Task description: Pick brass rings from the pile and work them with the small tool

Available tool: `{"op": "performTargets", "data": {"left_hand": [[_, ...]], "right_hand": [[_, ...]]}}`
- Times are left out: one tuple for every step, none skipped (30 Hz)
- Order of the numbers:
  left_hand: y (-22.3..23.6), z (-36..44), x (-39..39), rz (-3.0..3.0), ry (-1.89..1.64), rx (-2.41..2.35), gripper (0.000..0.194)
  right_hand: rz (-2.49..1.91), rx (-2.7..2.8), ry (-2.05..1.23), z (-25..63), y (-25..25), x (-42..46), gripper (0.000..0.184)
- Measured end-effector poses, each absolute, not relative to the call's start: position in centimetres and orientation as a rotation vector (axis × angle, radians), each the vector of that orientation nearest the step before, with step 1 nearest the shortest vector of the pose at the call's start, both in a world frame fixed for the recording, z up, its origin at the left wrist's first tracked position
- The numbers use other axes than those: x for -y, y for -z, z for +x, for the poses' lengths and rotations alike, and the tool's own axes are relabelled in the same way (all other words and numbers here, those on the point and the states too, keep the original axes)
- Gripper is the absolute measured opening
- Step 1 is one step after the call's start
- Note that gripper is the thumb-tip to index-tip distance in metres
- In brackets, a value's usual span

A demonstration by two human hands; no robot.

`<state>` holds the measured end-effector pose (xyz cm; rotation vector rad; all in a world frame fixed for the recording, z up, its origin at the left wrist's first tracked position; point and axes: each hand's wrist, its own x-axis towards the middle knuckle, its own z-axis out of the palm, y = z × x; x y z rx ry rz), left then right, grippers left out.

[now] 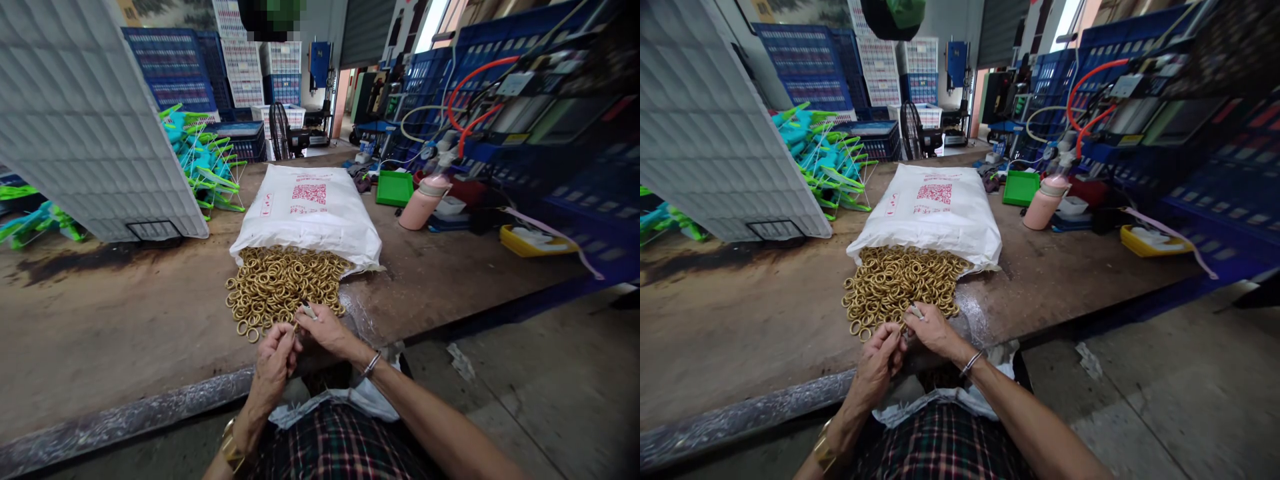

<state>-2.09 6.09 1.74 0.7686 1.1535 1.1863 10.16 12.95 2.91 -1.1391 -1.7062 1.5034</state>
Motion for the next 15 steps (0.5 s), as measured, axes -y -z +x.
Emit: {"op": "performTargets", "data": {"left_hand": [[-1.79,-2.09,-6.1,0.77,-1.179,-1.159,0.032],[-1.87,-2.08,-6.12,0.774,-1.173,-1.166,0.033],[-1.95,-2.05,-6.14,0.776,-1.168,-1.173,0.034],[-2.02,-2.02,-6.16,0.773,-1.166,-1.18,0.035],[-2.09,-1.99,-6.17,0.767,-1.166,-1.187,0.036],[-2.14,-1.97,-6.17,0.757,-1.168,-1.192,0.036],[-2.16,-1.96,-6.15,0.741,-1.17,-1.194,0.037],[-2.18,-1.95,-6.11,0.722,-1.173,-1.191,0.037],[-2.18,-1.95,-6.07,0.699,-1.176,-1.186,0.037],[-2.18,-1.96,-6.01,0.678,-1.178,-1.176,0.037],[-2.18,-1.98,-5.94,0.659,-1.179,-1.163,0.036],[-2.18,-2.0,-5.89,0.647,-1.18,-1.147,0.036],[-2.17,-2.02,-5.84,0.642,-1.184,-1.133,0.035],[-2.17,-2.05,-5.82,0.641,-1.193,-1.125,0.035],[-2.17,-2.07,-5.81,0.643,-1.206,-1.121,0.034]], "right_hand": [[-1.139,1.724,-1.475,10.12,-3.05,-12.92,0.02],[-1.135,1.747,-1.441,10.08,-3.15,-12.89,0.021],[-1.13,1.775,-1.403,10.05,-3.22,-12.85,0.021],[-1.123,1.805,-1.363,10.03,-3.25,-12.82,0.022],[-1.117,1.831,-1.326,10.01,-3.25,-12.8,0.023],[-1.109,1.853,-1.299,9.99,-3.23,-12.78,0.024],[-1.1,1.866,-1.286,9.97,-3.22,-12.78,0.024],[-1.09,1.871,-1.29,9.95,-3.21,-12.78,0.024],[-1.081,1.867,-1.308,9.93,-3.2,-12.79,0.023],[-1.078,1.86,-1.333,9.93,-3.2,-12.8,0.022],[-1.088,1.851,-1.348,9.94,-3.2,-12.81,0.021],[-1.116,1.849,-1.341,9.96,-3.18,-12.8,0.021],[-1.158,1.858,-1.306,10.02,-3.15,-12.76,0.021],[-1.2,1.885,-1.247,10.09,-3.1,-12.69,0.022],[-1.234,1.932,-1.171,10.18,-3.03,-12.58,0.022]]}}
